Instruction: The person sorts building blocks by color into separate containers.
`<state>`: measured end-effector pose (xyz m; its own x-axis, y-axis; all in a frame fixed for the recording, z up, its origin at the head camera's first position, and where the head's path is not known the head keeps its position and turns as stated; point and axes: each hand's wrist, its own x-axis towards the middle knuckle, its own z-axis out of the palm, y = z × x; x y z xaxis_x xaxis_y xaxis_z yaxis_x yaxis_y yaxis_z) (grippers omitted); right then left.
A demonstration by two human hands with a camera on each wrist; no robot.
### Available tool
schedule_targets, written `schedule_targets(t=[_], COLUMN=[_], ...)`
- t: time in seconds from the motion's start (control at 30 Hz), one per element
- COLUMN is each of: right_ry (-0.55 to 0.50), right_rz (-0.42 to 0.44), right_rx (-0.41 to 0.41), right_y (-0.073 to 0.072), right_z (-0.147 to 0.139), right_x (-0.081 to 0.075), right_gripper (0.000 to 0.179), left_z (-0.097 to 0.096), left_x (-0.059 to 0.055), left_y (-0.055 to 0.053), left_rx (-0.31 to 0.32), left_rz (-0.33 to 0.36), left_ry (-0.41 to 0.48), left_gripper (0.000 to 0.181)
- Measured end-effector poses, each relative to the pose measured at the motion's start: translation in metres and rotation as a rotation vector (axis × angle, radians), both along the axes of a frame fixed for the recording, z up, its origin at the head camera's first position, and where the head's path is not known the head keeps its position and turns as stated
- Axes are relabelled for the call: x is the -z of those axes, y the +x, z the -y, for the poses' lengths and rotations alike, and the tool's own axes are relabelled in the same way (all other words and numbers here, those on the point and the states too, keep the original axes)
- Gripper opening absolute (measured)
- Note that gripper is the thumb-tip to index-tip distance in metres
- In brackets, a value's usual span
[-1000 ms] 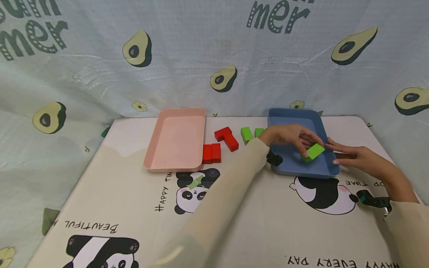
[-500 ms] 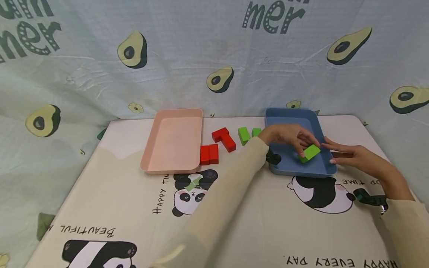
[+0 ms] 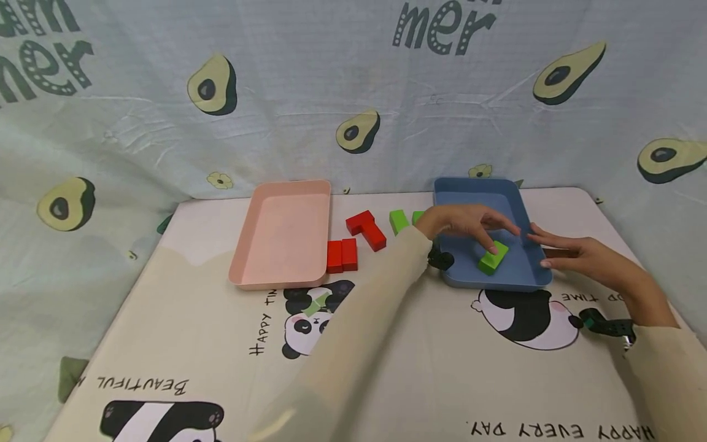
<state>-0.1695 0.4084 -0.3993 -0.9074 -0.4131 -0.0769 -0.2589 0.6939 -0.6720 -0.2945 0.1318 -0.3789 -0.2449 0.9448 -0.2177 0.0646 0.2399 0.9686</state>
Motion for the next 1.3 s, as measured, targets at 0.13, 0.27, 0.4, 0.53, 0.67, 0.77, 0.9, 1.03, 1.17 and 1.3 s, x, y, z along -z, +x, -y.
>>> schedule_targets(t=[0.13, 0.27, 0.4, 0.53, 0.67, 0.77, 0.9, 1.03, 1.17, 1.3], right_ry=[0.013, 0.018, 0.010, -0.010, -0.019, -0.026, -0.054, -0.070, -0.069, -0.067], right_rz=[0.018, 0.023, 0.011, 0.014, 0.019, 0.017, 0.025, 0.033, 0.035, 0.039], right_rx=[0.026, 0.033, 0.032, 0.037, 0.039, 0.045, 0.042, 0.039, 0.045, 0.046], right_y=[0.000, 0.000, 0.000, 0.001, 0.001, 0.000, 0.000, 0.000, 0.000, 0.000], right_z=[0.001, 0.000, 0.000, 0.000, -0.001, 0.000, 0.001, 0.003, 0.003, 0.002], right_x=[0.001, 0.001, 0.000, 0.001, 0.003, 0.004, 0.005, 0.004, 0.003, 0.003], right_gripper=[0.059, 0.060, 0.060, 0.061, 0.061, 0.060, 0.060, 0.060, 0.060, 0.060], left_z=[0.018, 0.042, 0.070, 0.097, 0.117, 0.128, 0.139, 0.147, 0.151, 0.152], left_x=[-0.009, -0.022, -0.029, -0.029, -0.027, -0.023, -0.016, -0.009, -0.002, 0.003], left_y=[0.001, 0.005, 0.012, 0.023, 0.037, 0.048, 0.063, 0.075, 0.082, 0.088], left_rx=[-0.013, -0.063, -0.155, -0.253, -0.358, -0.450, -0.567, -0.645, -0.683, -0.702], left_rz=[-0.068, -0.173, -0.299, -0.395, -0.486, -0.513, -0.512, -0.514, -0.484, -0.473], left_ry=[0.048, 0.066, 0.051, 0.024, -0.026, -0.067, -0.091, -0.111, -0.115, -0.135], left_gripper=[0.061, 0.055, 0.045, 0.039, 0.037, 0.038, 0.041, 0.047, 0.056, 0.061])
